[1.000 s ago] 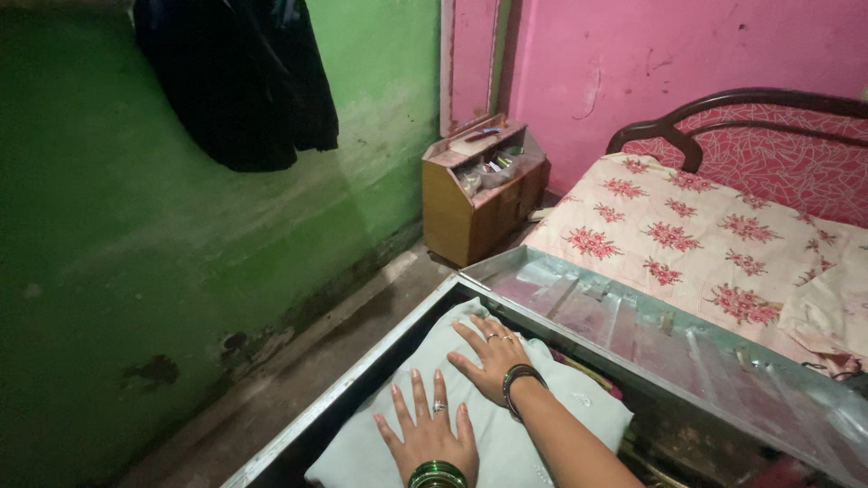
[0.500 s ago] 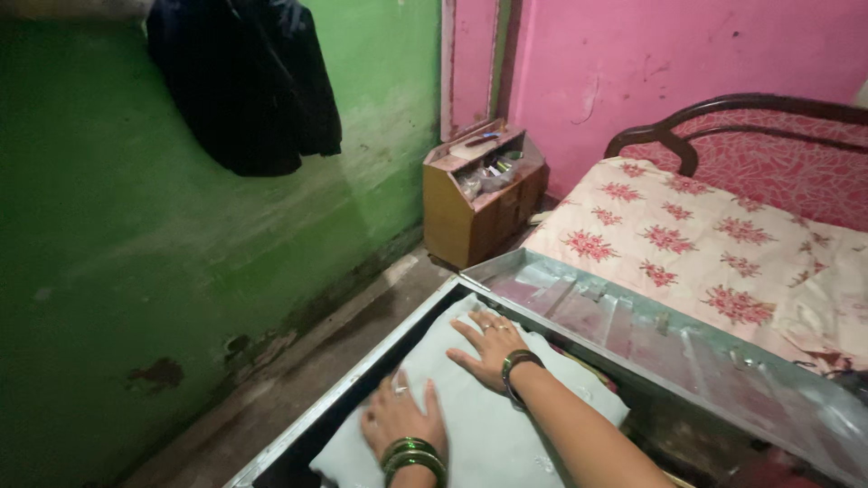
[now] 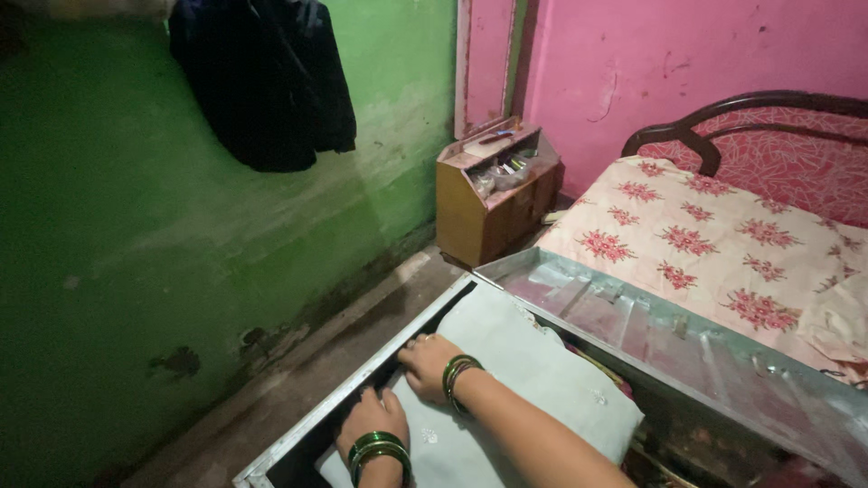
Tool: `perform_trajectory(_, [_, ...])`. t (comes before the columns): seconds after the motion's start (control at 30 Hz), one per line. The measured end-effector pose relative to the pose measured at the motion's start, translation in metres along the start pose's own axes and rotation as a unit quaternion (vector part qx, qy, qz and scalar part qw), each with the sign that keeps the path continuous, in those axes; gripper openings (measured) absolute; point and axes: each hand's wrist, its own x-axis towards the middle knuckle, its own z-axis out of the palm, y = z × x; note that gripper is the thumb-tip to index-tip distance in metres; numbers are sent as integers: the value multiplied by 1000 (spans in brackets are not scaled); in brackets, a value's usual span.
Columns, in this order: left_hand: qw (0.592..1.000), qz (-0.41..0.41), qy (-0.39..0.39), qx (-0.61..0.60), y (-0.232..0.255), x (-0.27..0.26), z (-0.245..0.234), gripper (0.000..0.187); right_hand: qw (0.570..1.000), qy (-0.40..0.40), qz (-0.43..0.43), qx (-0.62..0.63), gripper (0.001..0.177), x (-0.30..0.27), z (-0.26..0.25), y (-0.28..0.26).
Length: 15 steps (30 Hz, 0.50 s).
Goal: The person picks up several garments from a bed and folds them by hand before placing them into a metal storage trunk.
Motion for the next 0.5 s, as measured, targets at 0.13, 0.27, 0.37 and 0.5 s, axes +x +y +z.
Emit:
perform_trajectory(0.13, [999, -1, -26, 23, 6, 4, 5, 43, 999, 26, -44, -5, 32, 6, 23, 0])
perform_trajectory(0.27, [999, 16, -33, 41, 6, 3, 7, 42, 999, 45, -26, 1, 33, -1, 18, 3])
perform_trajectory(0.37, [999, 3, -39, 28, 7, 3, 8, 44, 999, 20, 20, -21, 38, -9, 2, 5])
perform_trajectory(0.5, [998, -9, -51, 38, 9, 5, 13, 45, 998, 20, 48, -16, 49, -15, -4, 3])
